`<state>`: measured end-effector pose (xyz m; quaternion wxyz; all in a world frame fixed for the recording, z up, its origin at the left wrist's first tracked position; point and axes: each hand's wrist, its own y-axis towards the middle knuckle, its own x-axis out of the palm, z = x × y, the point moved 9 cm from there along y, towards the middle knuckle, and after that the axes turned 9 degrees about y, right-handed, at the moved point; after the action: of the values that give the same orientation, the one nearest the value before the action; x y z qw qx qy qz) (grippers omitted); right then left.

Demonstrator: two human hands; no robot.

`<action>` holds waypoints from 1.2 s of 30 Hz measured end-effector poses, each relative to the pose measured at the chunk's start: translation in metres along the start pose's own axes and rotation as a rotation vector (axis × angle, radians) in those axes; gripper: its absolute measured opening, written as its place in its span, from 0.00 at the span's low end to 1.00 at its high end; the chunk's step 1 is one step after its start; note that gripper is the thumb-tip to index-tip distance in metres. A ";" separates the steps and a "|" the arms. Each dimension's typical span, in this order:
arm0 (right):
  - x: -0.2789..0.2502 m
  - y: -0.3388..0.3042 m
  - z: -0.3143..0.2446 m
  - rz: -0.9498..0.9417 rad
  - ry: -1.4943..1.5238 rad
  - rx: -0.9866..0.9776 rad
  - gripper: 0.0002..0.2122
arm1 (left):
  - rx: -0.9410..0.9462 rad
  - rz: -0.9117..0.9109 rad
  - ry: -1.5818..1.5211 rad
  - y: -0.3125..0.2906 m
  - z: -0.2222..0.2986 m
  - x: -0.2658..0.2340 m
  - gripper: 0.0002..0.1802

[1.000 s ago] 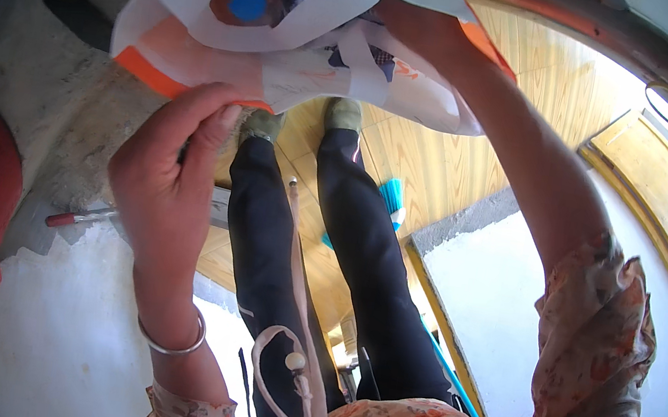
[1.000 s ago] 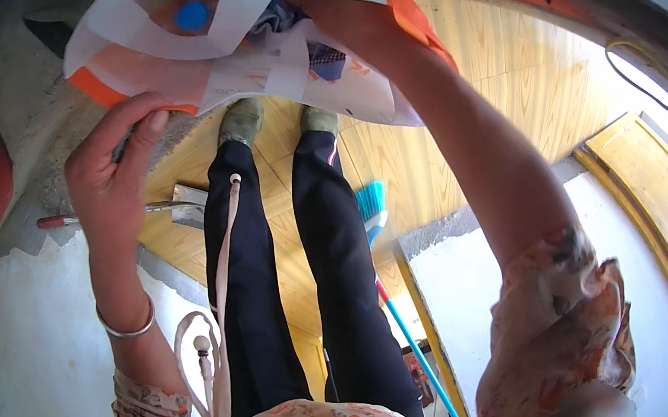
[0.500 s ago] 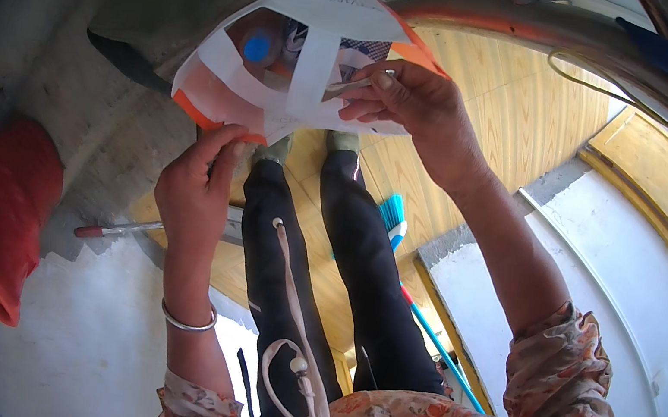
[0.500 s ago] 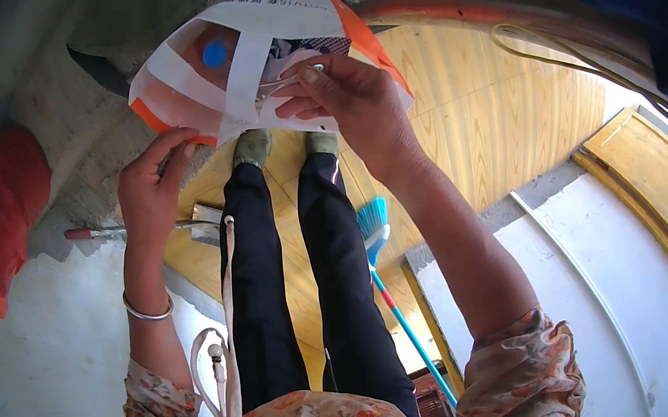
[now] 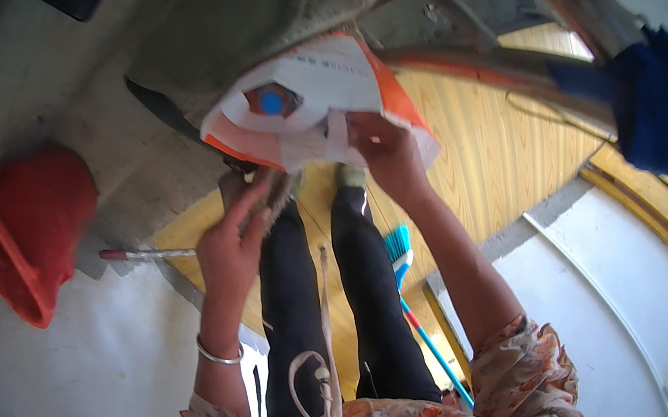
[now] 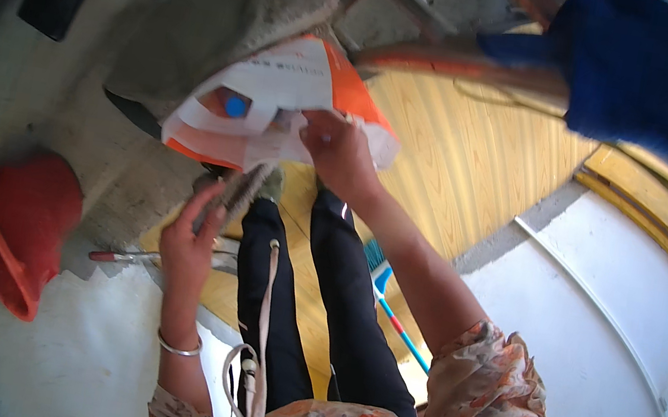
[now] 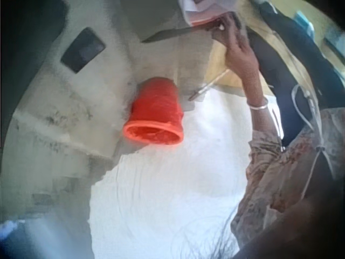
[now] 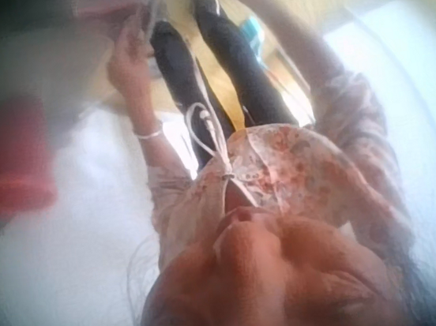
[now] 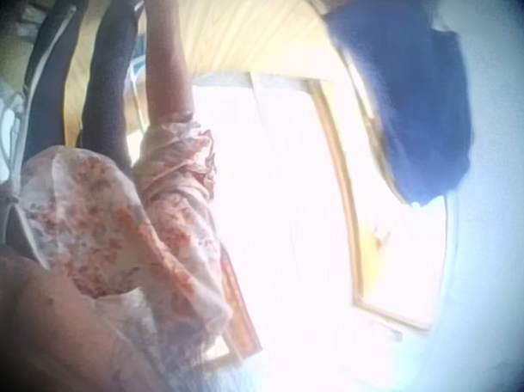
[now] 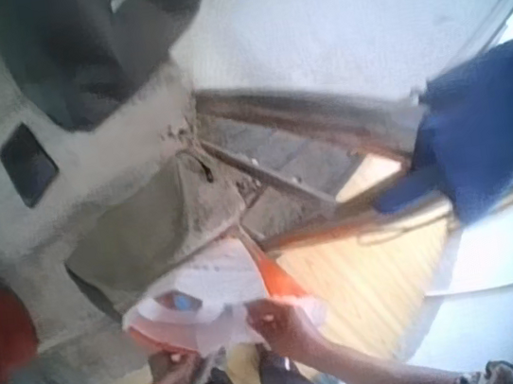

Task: The person cleans a window frame using a cloth and a scraper. They wipe the frame and sills, scrape off debris, and remove a piece of tape from the frame. The person also briefly handles a plastic bag and a backpack.

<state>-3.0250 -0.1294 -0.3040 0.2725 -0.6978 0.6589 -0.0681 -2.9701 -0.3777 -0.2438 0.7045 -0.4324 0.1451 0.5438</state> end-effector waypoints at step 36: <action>0.043 0.255 -0.065 0.274 0.254 0.100 0.26 | -0.377 0.044 -0.516 -0.047 -0.002 -0.076 0.09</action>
<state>-3.2743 -0.1855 -0.3800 0.2282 -0.5729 0.7727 -0.1508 -2.9552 -0.4298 -0.1726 0.6136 -0.3998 -0.1322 0.6680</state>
